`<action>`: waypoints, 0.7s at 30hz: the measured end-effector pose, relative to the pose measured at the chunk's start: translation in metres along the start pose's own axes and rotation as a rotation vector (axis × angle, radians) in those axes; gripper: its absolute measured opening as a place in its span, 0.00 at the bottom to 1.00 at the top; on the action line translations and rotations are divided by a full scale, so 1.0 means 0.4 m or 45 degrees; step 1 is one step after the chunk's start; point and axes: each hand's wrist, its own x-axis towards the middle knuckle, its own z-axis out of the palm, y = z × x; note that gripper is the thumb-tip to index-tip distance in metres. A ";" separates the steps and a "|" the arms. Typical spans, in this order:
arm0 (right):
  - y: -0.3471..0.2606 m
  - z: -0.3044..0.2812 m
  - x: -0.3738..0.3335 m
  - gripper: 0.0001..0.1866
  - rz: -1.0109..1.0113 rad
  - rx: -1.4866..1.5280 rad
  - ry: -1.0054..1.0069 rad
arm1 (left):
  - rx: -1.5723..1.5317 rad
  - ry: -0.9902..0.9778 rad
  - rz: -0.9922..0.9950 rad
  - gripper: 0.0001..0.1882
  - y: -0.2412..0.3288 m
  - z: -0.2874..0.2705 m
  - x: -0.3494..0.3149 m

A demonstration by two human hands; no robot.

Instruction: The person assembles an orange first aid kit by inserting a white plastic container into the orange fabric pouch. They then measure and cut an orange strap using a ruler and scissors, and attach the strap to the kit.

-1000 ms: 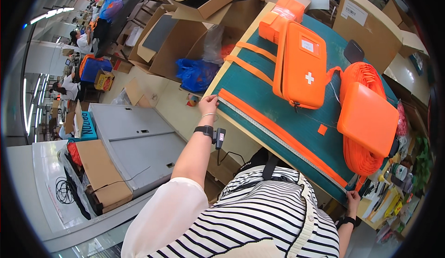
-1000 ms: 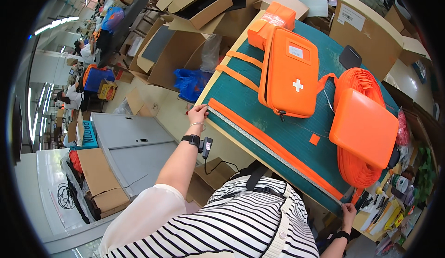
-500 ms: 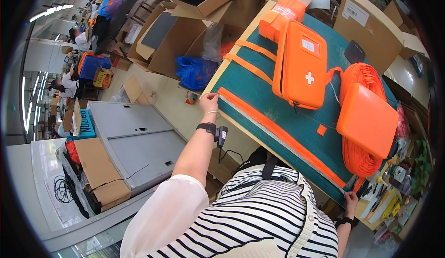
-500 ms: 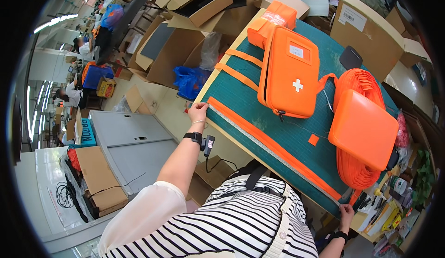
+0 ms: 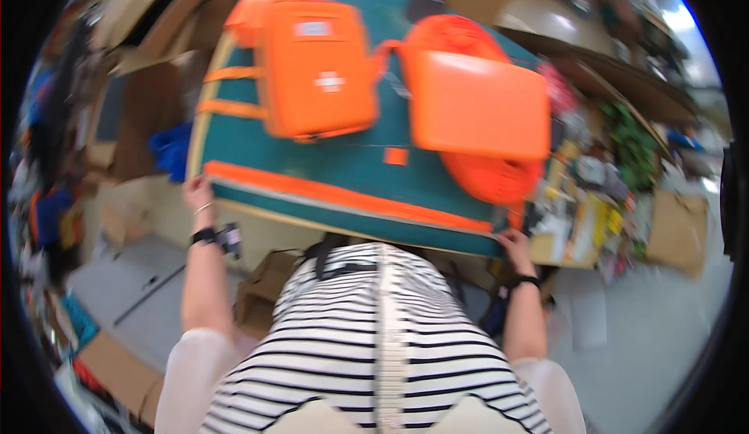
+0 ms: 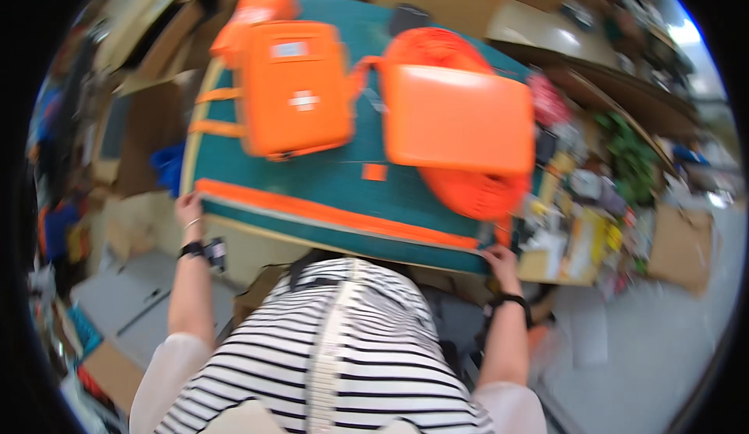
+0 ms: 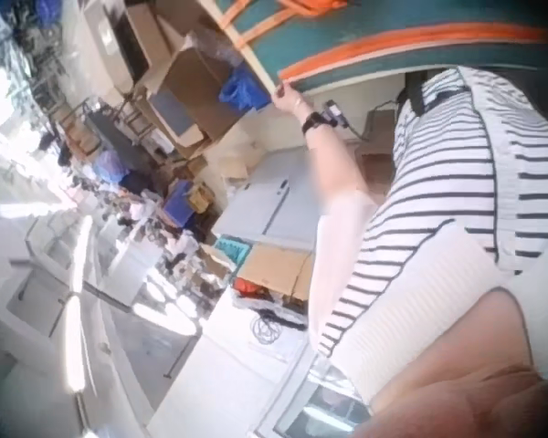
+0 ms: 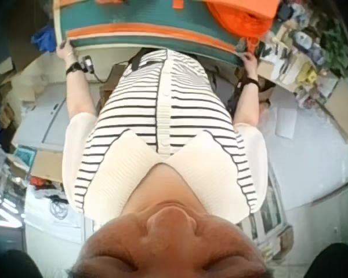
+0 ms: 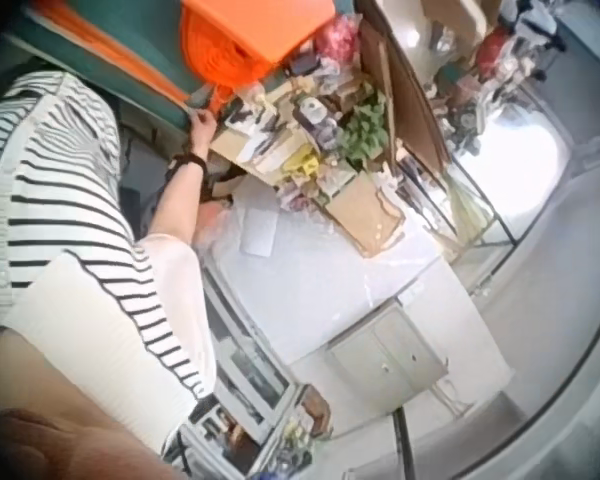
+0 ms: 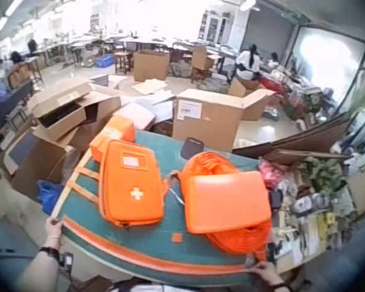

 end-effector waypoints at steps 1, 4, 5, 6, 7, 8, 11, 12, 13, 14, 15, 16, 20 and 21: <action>-0.027 -0.001 0.002 0.07 -0.079 0.014 -0.018 | 0.021 0.028 0.032 0.09 -0.049 -0.022 0.028; -0.058 0.001 -0.004 0.11 -0.127 0.003 0.064 | 0.011 0.016 0.068 0.06 -0.103 -0.030 0.069; -0.049 0.004 -0.008 0.11 -0.103 0.036 0.086 | 0.006 -0.012 0.050 0.06 -0.091 -0.012 0.063; -0.047 0.007 -0.012 0.10 -0.016 0.056 0.088 | 0.013 -0.022 0.037 0.05 -0.076 -0.004 0.061; -0.047 0.015 -0.015 0.10 -0.014 0.075 0.113 | -0.006 -0.030 0.020 0.06 -0.077 -0.008 0.062; -0.045 0.020 -0.017 0.10 -0.013 0.095 0.136 | -0.025 -0.037 0.002 0.06 -0.077 -0.010 0.066; -0.028 0.037 -0.019 0.10 -0.003 0.044 0.216 | -0.048 -0.061 -0.087 0.06 -0.060 -0.008 0.066; -0.031 0.041 -0.020 0.11 -0.014 0.028 0.244 | -0.049 -0.065 -0.123 0.07 -0.061 -0.012 0.066; -0.034 0.046 -0.021 0.11 -0.025 0.012 0.271 | -0.091 -0.095 -0.121 0.06 -0.061 -0.016 0.069; -0.038 0.050 -0.023 0.12 -0.036 -0.005 0.299 | -0.077 -0.095 -0.129 0.06 -0.062 -0.021 0.069; -0.044 0.052 -0.025 0.12 -0.025 -0.031 0.314 | -0.067 -0.097 -0.138 0.06 -0.058 -0.021 0.069; -0.052 0.054 -0.028 0.12 -0.007 -0.037 0.329 | -0.057 -0.100 -0.147 0.06 -0.054 -0.021 0.068; -0.056 0.061 -0.033 0.13 0.041 -0.087 0.372 | -0.035 -0.131 -0.178 0.05 -0.030 -0.017 0.059; -0.058 0.061 -0.031 0.13 0.048 -0.099 0.365 | -0.059 -0.119 -0.171 0.05 -0.029 -0.018 0.058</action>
